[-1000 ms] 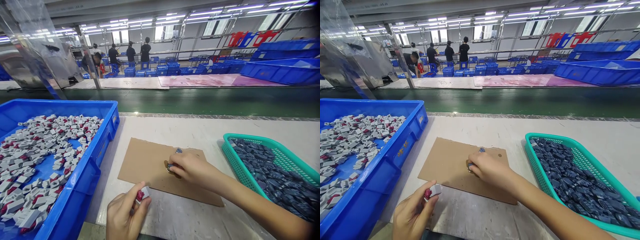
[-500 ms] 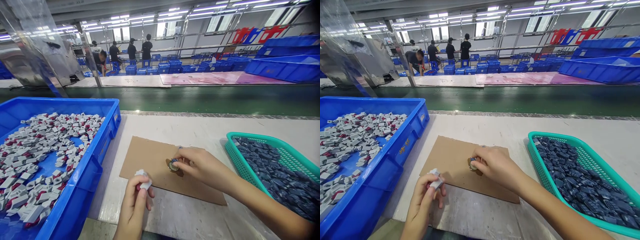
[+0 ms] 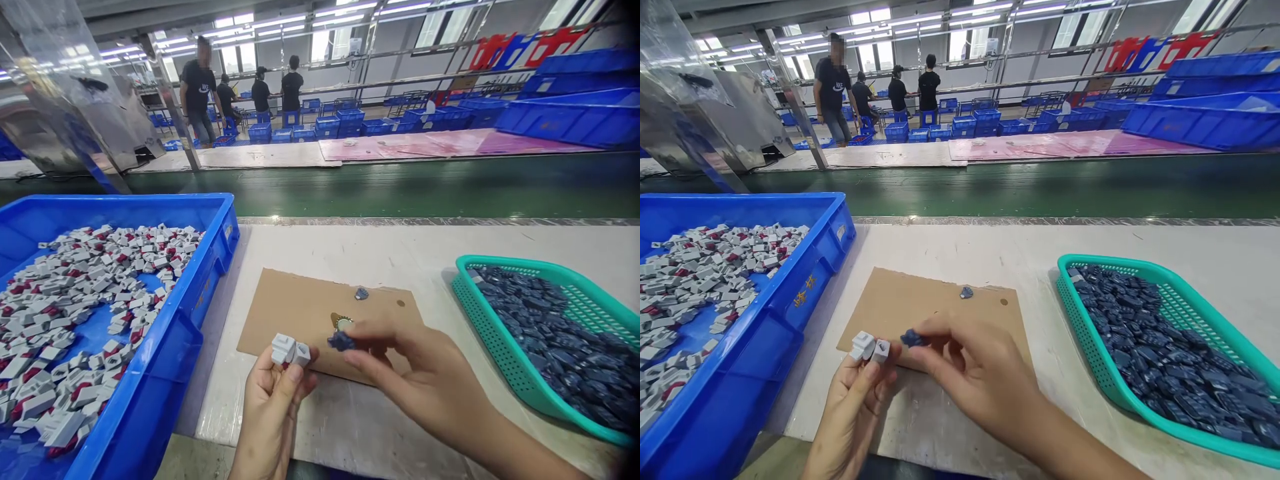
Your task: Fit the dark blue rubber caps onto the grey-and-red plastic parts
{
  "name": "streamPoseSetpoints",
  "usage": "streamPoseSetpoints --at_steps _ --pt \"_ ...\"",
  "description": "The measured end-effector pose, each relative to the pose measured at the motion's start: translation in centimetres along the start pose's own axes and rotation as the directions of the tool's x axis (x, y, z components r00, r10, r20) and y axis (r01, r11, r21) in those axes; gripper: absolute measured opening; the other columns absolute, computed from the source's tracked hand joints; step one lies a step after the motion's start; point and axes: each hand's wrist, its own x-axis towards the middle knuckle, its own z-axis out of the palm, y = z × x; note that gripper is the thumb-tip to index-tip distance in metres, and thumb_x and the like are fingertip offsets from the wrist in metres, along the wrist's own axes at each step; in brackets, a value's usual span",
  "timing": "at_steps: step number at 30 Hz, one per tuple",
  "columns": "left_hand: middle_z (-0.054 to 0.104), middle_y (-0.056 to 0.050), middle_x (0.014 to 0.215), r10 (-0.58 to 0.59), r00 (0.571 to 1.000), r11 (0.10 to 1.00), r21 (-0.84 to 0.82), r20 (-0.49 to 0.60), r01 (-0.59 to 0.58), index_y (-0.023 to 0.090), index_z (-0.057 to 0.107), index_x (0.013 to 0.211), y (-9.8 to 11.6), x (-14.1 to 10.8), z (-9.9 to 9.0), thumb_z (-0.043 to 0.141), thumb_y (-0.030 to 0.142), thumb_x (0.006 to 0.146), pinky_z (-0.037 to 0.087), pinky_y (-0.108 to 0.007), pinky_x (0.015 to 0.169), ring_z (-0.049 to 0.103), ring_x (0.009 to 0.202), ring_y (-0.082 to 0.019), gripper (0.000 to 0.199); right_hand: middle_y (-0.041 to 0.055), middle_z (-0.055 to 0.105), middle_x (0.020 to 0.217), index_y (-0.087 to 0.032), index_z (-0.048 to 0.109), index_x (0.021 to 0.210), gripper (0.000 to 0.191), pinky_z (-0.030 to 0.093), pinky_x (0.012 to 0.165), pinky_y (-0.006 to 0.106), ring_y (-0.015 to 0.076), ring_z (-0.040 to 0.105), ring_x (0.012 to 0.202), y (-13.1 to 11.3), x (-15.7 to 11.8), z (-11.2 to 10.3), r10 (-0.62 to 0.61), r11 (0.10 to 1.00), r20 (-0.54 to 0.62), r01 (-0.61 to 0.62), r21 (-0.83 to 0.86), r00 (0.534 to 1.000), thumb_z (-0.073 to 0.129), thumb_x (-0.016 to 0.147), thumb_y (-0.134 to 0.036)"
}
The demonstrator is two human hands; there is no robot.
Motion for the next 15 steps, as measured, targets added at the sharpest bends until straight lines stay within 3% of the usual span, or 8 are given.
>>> streamPoseSetpoints --at_steps 5,15 --pt "0.073 -0.002 0.075 0.031 0.994 1.000 -0.005 0.103 -0.031 0.019 0.070 0.082 0.0 -0.6 0.5 0.079 0.028 0.058 0.052 -0.017 0.060 0.065 0.066 -0.011 0.026 0.0006 0.061 0.074 -0.021 0.054 0.088 0.006 0.047 0.049 0.020 0.0123 0.059 0.063 -0.8 -0.6 1.3 -0.182 0.978 -0.048 0.186 0.099 0.982 0.057 0.083 -0.021" --pt "0.072 0.002 0.077 0.056 0.989 0.998 -0.021 0.136 -0.054 0.021 0.070 0.080 0.0 -0.7 0.3 0.079 0.029 0.059 0.051 -0.018 0.057 0.064 0.067 -0.011 0.024 -0.0016 0.059 0.071 -0.020 0.053 0.087 0.011 0.045 0.049 0.017 0.0089 0.055 0.058 -0.9 -0.5 1.5 -0.178 0.974 -0.034 0.181 0.135 0.983 0.061 0.080 -0.017"
